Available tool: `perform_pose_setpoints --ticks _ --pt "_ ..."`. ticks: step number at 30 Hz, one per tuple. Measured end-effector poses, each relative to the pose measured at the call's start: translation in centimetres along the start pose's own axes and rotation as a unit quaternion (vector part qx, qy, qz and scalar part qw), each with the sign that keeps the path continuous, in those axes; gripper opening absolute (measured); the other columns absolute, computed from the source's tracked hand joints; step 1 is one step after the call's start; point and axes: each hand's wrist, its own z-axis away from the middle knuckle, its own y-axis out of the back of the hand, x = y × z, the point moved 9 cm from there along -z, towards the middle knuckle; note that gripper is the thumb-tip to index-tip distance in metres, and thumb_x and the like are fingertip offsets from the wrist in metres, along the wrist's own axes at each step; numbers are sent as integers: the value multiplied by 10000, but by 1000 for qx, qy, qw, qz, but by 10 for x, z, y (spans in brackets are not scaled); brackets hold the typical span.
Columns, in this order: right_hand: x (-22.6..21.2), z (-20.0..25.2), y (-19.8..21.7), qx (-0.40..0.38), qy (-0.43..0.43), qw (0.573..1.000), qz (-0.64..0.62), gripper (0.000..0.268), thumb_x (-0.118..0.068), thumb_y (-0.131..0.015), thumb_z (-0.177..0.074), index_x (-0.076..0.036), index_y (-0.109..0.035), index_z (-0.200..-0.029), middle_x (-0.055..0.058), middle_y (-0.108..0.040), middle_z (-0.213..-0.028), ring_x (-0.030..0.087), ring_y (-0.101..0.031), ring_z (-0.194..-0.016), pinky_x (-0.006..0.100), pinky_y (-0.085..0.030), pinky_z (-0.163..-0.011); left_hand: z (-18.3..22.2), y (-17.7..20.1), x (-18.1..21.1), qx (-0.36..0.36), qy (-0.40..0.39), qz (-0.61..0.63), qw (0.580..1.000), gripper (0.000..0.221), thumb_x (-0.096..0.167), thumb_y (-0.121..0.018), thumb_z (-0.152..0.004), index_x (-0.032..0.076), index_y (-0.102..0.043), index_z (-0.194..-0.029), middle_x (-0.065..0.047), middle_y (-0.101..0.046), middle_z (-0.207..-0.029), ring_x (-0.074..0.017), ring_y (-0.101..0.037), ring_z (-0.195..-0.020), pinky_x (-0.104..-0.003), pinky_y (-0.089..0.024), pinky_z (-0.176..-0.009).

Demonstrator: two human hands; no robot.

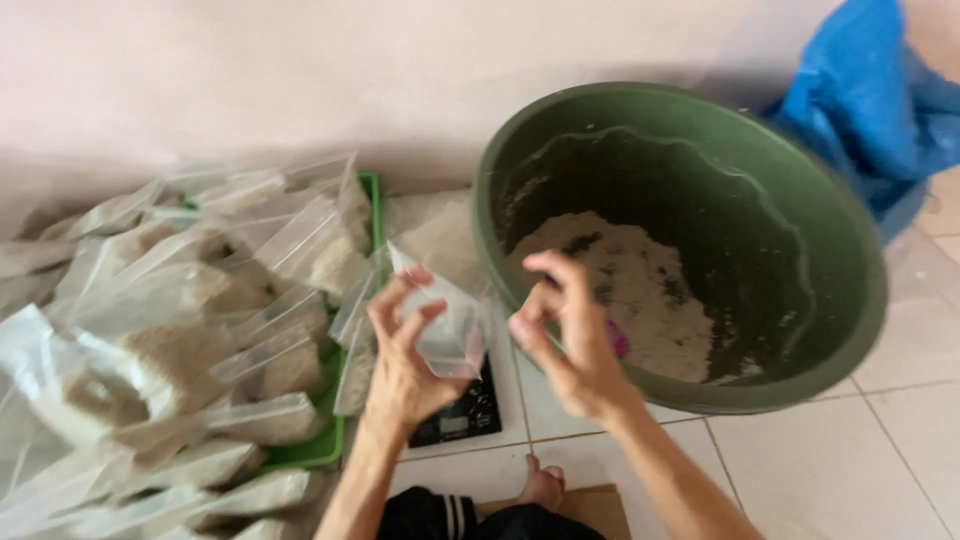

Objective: Scooping grain from a large bucket into small plastic bags, weighing each bag on a digital scale, and stacking the finished bags.

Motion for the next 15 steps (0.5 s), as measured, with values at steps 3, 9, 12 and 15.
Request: perform_pose_setpoints --ticks 3,9,12,15 --pt "-18 -26 77 95 9 995 22 521 -347 -563 -935 -35 -399 -1319 46 -566 -696 137 -578 -643 270 -500 -665 -65 -14 17 12 -82 39 996 780 225 -888 -677 239 -389 -1277 -196 -346 -1383 -470 -441 -1333 -571 -525 -996" --pt "81 -78 136 -69 -92 943 313 304 -182 -643 -907 -149 -488 -1167 91 -621 -631 326 -642 -695 454 -473 -681 -126 -116 39 -59 -84 148 984 809 253 -909 -695 176 -422 -1337 -178 -404 -1343 -458 -437 -1326 -588 -509 -1012" --pt "161 -49 119 -257 -282 833 401 338 -84 -494 -838 -109 -621 -1150 181 -730 -1006 391 -672 -991 491 -522 -881 -116 -176 10 -165 13 181 969 879 193 -873 -694 157 -349 -1399 -187 -330 -1317 -537 -370 -1349 -672 -400 -1056" --pt "245 -9 106 -372 -381 728 432 389 -168 -505 -925 -11 -594 -1270 255 -668 -1128 407 -643 -1038 503 -479 -899 -105 -208 -16 -260 96 145 950 953 178 -856 -673 182 -297 -1444 -172 -316 -1342 -567 -398 -1300 -738 -433 -976"
